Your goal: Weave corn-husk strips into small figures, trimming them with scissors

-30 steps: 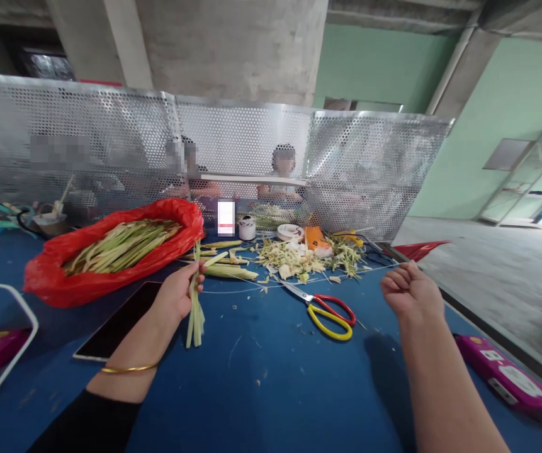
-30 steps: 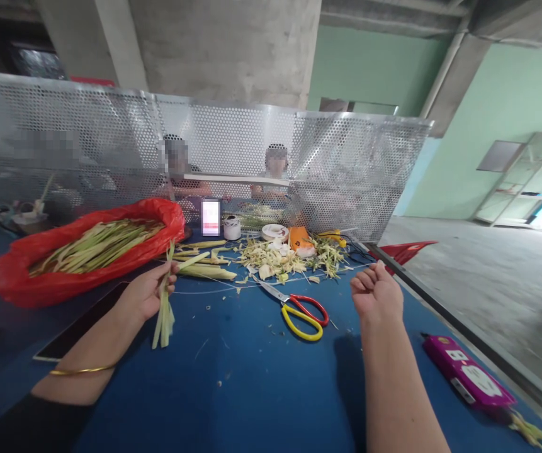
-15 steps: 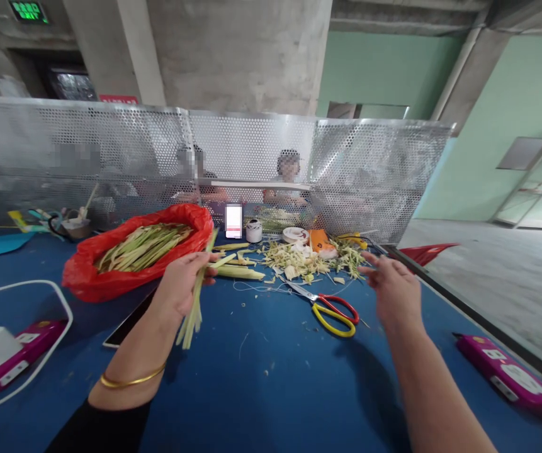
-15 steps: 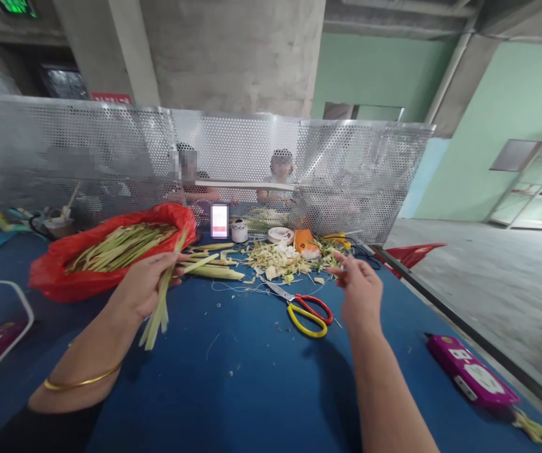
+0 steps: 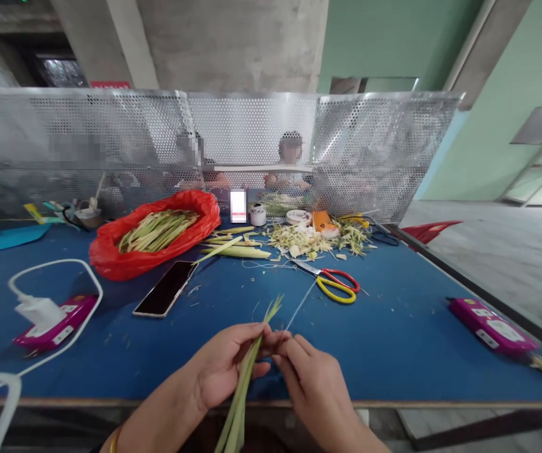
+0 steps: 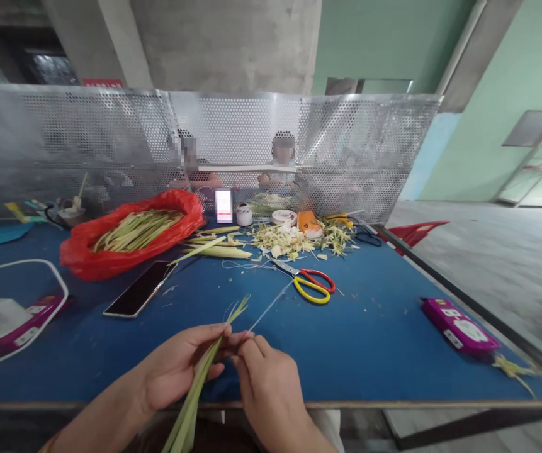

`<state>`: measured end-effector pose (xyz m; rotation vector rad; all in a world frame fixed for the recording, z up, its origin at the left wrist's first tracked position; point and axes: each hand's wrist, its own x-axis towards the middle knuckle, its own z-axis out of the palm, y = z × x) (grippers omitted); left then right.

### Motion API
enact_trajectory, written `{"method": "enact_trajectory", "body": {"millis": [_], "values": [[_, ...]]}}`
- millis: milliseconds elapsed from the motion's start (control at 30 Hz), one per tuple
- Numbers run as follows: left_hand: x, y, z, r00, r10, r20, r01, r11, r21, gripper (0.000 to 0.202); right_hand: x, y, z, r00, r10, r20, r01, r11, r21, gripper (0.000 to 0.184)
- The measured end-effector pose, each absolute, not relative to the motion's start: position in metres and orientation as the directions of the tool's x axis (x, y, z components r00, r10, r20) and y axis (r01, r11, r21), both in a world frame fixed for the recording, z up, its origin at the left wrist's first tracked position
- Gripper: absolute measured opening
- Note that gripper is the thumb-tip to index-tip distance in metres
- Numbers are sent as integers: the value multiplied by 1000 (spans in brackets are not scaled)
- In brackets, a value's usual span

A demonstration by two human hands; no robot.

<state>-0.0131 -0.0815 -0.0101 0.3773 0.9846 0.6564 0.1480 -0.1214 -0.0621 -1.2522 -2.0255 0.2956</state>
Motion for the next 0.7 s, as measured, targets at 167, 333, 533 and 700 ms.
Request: {"method": "enact_trajectory", "body": {"millis": [167,333,533,700], "values": [[-17,-83,-9,311,661,-683,-411,742,530,10,137,-130,-73,-299,835,463,757,502,-418,20],[-33,-79,-7,235,691,-684,-462,698,547,8,149,-144,-55,-397,875,279,579,474,-664,18],[-60,-76,-11,199,760,-619,-441,634,636,7,223,-91,-27,-447,894,11,666,341,-663,19],[-66,-78,-15,179,770,-612,-432,620,654,3,272,-10,-36,-6,988,151,964,46,-263,38]]}}
